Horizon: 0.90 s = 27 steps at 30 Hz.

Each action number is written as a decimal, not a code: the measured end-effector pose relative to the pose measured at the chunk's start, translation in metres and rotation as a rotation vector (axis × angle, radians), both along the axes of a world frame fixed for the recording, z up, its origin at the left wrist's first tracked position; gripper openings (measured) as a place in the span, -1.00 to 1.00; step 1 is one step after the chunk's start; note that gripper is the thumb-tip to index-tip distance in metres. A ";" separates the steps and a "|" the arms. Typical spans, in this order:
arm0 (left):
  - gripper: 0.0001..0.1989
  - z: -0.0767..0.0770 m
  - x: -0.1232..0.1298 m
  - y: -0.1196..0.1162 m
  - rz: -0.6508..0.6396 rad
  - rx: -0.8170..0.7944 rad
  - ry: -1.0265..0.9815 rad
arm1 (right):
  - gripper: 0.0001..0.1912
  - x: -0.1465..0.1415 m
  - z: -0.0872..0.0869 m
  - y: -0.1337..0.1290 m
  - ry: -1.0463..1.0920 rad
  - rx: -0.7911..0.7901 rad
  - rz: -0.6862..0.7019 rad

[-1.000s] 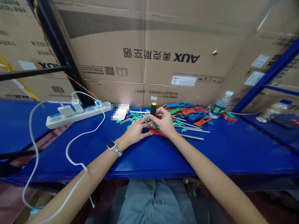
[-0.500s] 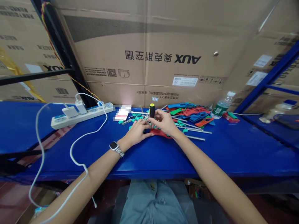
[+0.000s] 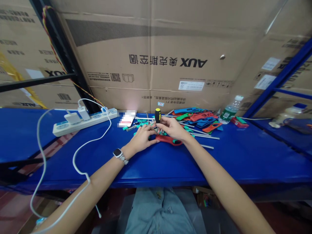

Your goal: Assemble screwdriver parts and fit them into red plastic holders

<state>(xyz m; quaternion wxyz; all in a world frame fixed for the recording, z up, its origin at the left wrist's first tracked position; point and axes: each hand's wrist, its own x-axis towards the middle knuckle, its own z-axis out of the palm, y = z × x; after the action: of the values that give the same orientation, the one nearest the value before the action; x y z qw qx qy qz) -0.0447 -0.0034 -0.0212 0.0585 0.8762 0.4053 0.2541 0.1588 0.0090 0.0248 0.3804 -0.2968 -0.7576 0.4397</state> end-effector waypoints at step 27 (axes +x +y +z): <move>-0.74 0.066 0.034 0.019 -0.131 -0.069 -0.927 | -0.48 -0.016 -0.011 0.002 0.011 0.248 -0.433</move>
<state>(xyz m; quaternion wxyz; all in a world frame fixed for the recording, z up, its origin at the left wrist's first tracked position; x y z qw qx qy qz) -0.0108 0.0157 0.0450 0.2784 0.6916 0.2885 0.6008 0.1423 0.0106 0.0137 0.5035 -0.4008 -0.7224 0.2531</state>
